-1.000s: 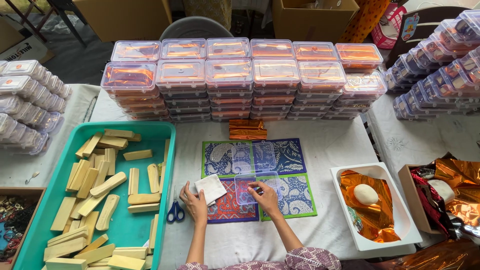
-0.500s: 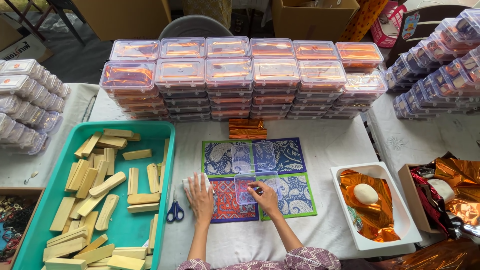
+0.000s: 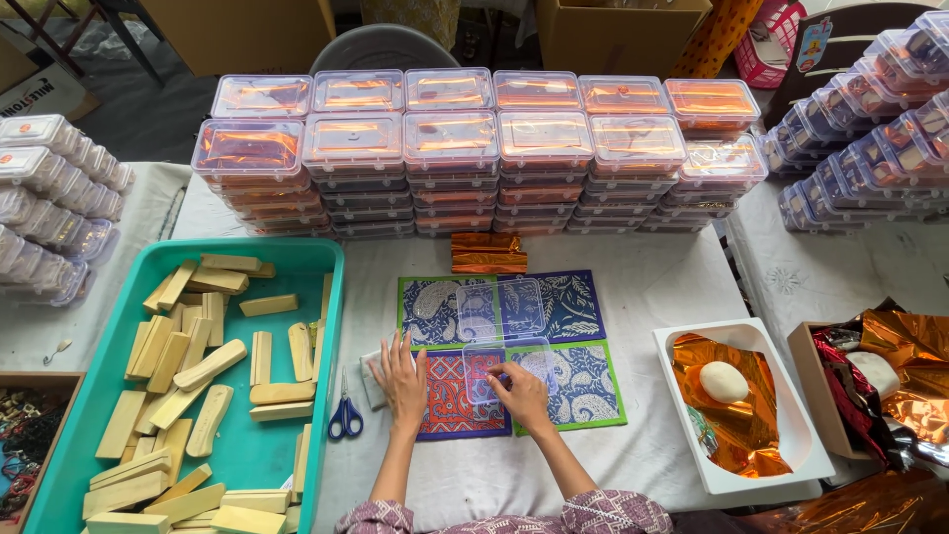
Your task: The person wraps a small item in orange foil, places it into a clear plastic container, and wipes the container with a white cloth. They then close the container and place it on a stack of similar containers.
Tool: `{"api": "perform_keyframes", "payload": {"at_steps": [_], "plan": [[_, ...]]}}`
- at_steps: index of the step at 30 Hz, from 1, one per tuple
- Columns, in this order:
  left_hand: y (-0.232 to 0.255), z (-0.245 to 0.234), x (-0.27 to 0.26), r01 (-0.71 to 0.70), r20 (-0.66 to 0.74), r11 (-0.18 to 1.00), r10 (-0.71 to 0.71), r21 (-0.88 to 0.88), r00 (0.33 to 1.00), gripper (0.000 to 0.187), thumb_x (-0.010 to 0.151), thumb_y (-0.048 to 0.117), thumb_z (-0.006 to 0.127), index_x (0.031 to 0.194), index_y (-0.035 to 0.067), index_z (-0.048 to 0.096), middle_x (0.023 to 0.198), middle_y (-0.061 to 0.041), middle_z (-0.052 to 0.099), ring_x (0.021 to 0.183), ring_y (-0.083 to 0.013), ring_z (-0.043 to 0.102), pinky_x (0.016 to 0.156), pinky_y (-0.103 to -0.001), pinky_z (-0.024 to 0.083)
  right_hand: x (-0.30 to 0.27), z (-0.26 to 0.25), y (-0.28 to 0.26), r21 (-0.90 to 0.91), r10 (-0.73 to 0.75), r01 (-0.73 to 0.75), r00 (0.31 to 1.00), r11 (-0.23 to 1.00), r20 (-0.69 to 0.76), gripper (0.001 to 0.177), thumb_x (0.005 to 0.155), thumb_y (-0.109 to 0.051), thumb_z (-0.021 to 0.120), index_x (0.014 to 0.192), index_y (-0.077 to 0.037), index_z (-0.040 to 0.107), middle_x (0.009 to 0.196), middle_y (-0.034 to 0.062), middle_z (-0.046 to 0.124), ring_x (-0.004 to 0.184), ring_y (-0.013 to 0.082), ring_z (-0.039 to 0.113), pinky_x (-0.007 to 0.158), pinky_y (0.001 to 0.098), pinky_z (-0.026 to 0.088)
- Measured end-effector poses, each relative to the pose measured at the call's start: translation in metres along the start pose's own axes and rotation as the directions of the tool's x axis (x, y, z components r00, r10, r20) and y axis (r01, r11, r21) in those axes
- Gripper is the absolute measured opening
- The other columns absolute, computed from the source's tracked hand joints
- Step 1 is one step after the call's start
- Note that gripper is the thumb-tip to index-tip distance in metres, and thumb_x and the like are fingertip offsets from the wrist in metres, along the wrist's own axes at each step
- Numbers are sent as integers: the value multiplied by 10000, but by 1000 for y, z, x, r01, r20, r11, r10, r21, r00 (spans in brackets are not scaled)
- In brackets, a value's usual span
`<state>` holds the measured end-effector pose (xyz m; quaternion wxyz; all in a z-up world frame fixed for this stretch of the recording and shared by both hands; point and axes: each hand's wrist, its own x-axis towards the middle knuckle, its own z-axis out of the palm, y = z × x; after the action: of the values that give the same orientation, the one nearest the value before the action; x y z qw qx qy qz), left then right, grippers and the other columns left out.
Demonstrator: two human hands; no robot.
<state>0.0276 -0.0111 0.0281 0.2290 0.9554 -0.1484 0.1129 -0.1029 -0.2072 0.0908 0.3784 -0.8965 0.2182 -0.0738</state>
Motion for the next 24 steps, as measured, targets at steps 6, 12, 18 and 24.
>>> {"api": "perform_keyframes", "payload": {"at_steps": [6,12,18,24], "plan": [[51,-18,77,-189,-69,979,184,-76,981,311,998,337,610,1235,170,722,1359,1,645,1396,-256,466,1192,-548,257,0,-6,-10,-44,-32,31,999,999,-5,170,902,-352,718,988,-216,771,905,-50,752,703,163,731,607,345,550],[104,5,167,-497,-92,859,489,-126,868,180,935,293,700,1020,149,767,1040,21,723,1140,-210,629,1106,-507,351,3,-10,-16,-74,-82,78,996,994,-41,151,890,-327,731,964,-204,776,866,-26,715,679,197,697,582,369,535],[123,96,209,-697,206,702,668,146,715,125,845,136,723,965,147,754,1021,-25,712,1089,-228,639,1068,-470,414,5,-9,-17,-47,-60,59,998,997,-29,131,870,-297,752,949,-193,765,829,-18,682,679,185,701,583,358,535],[131,126,222,-707,286,612,649,354,705,476,684,136,838,1144,157,718,1213,-32,663,1179,-252,594,1052,-454,421,8,-8,-15,-71,-40,38,999,997,-24,127,863,-284,761,948,-191,764,835,-16,675,697,182,697,599,354,537]]}}
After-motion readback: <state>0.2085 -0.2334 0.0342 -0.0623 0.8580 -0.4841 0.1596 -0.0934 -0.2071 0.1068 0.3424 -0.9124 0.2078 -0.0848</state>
